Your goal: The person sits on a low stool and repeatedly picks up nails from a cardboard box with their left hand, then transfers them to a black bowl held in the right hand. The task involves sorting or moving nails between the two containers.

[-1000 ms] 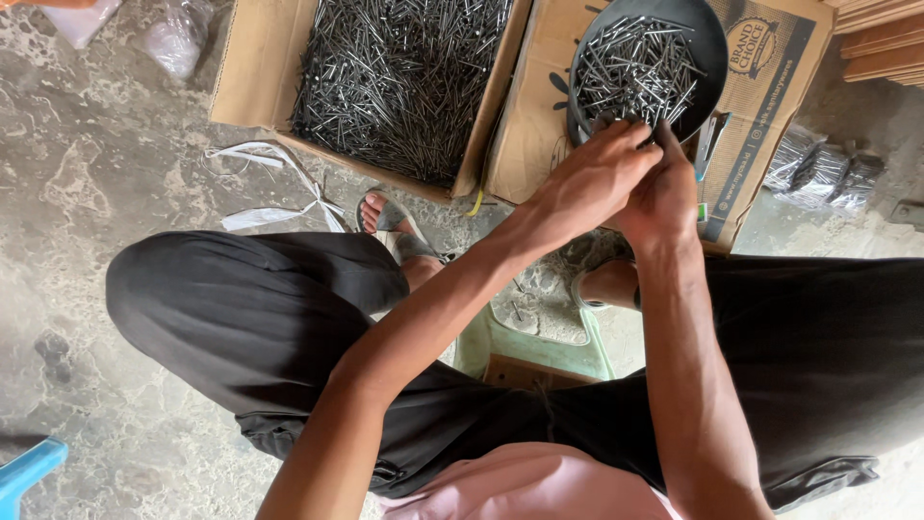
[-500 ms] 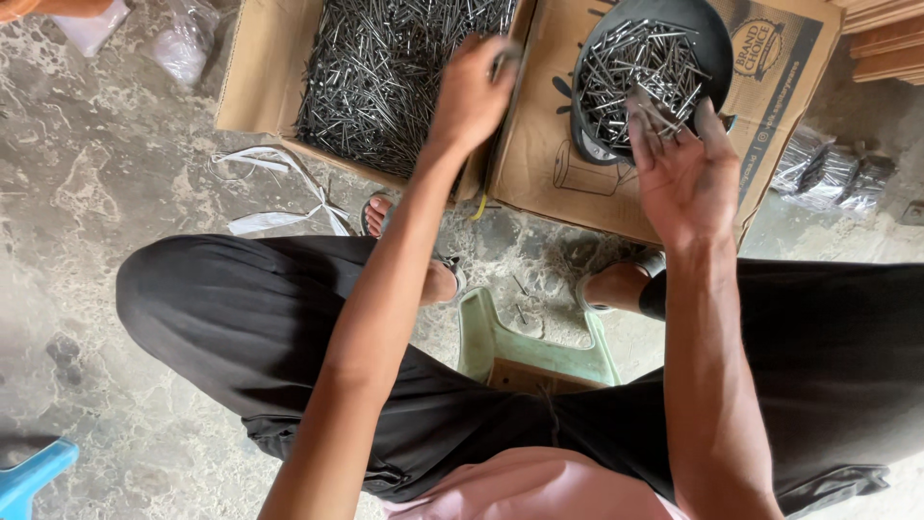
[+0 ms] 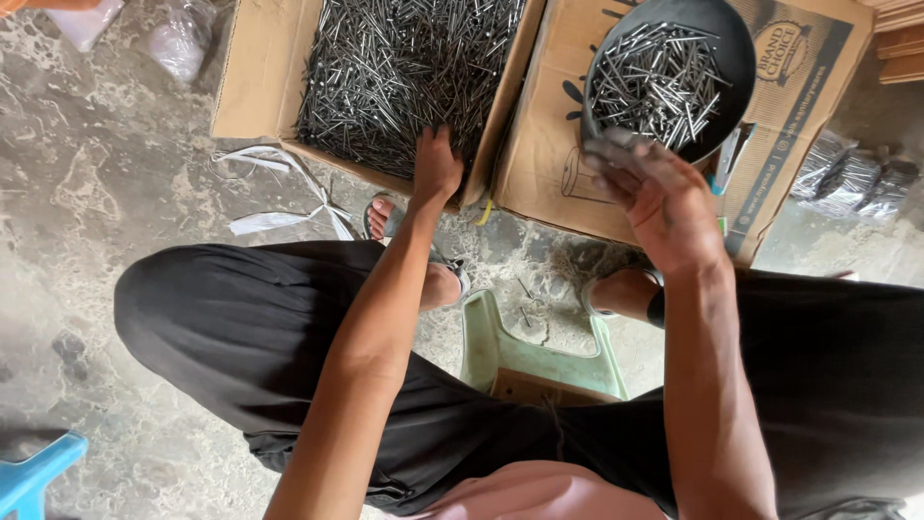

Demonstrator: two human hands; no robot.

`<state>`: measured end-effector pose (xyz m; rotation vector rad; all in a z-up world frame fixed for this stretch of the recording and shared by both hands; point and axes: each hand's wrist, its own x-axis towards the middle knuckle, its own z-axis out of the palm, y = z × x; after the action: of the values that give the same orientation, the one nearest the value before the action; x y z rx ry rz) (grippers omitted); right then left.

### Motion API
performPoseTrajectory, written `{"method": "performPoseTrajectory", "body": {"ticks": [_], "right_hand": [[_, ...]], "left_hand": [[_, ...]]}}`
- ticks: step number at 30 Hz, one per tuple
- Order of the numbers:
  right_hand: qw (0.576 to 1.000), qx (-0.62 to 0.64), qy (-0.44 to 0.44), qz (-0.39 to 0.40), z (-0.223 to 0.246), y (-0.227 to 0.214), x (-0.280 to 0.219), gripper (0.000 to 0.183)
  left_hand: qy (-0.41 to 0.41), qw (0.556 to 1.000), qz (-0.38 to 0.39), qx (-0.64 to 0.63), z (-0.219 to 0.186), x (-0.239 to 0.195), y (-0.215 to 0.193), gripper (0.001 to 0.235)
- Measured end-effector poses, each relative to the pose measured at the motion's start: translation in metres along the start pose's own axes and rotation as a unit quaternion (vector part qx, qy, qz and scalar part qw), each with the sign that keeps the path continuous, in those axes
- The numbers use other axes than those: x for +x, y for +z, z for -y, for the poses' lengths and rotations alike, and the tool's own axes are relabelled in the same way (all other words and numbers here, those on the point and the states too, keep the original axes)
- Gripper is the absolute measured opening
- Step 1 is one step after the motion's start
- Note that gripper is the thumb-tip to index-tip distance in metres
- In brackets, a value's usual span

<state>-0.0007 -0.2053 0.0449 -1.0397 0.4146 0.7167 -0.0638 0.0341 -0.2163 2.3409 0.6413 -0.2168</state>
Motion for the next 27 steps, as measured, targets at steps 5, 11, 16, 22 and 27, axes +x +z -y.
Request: {"method": "performPoseTrajectory", "body": {"ticks": [5, 11, 16, 22, 27], "right_hand": [[0.993, -0.112, 0.035, 0.030, -0.008, 0.023, 0.001, 0.031], [0.970, -0.216, 0.092, 0.069, -0.027, 0.031, 0.020, 0.039], [0.967, -0.200, 0.118, 0.101, -0.032, 0.027, 0.031, 0.042], [0.970, -0.179, 0.138, 0.087, -0.037, 0.021, 0.039, 0.040], [0.960, -0.218, 0.148, 0.092, -0.033, 0.025, 0.040, 0.039]], "left_hand": [[0.041, 0.997, -0.053, 0.039, -0.005, 0.036, -0.006, 0.030], [0.097, 0.986, -0.125, 0.051, 0.003, 0.087, 0.001, 0.040], [0.050, 0.989, -0.138, 0.005, 0.004, 0.131, 0.019, 0.038], [-0.006, 0.987, -0.155, 0.033, 0.004, 0.150, 0.031, 0.048], [0.047, 0.970, -0.047, -0.232, -0.019, 0.136, -0.002, 0.025]]}}
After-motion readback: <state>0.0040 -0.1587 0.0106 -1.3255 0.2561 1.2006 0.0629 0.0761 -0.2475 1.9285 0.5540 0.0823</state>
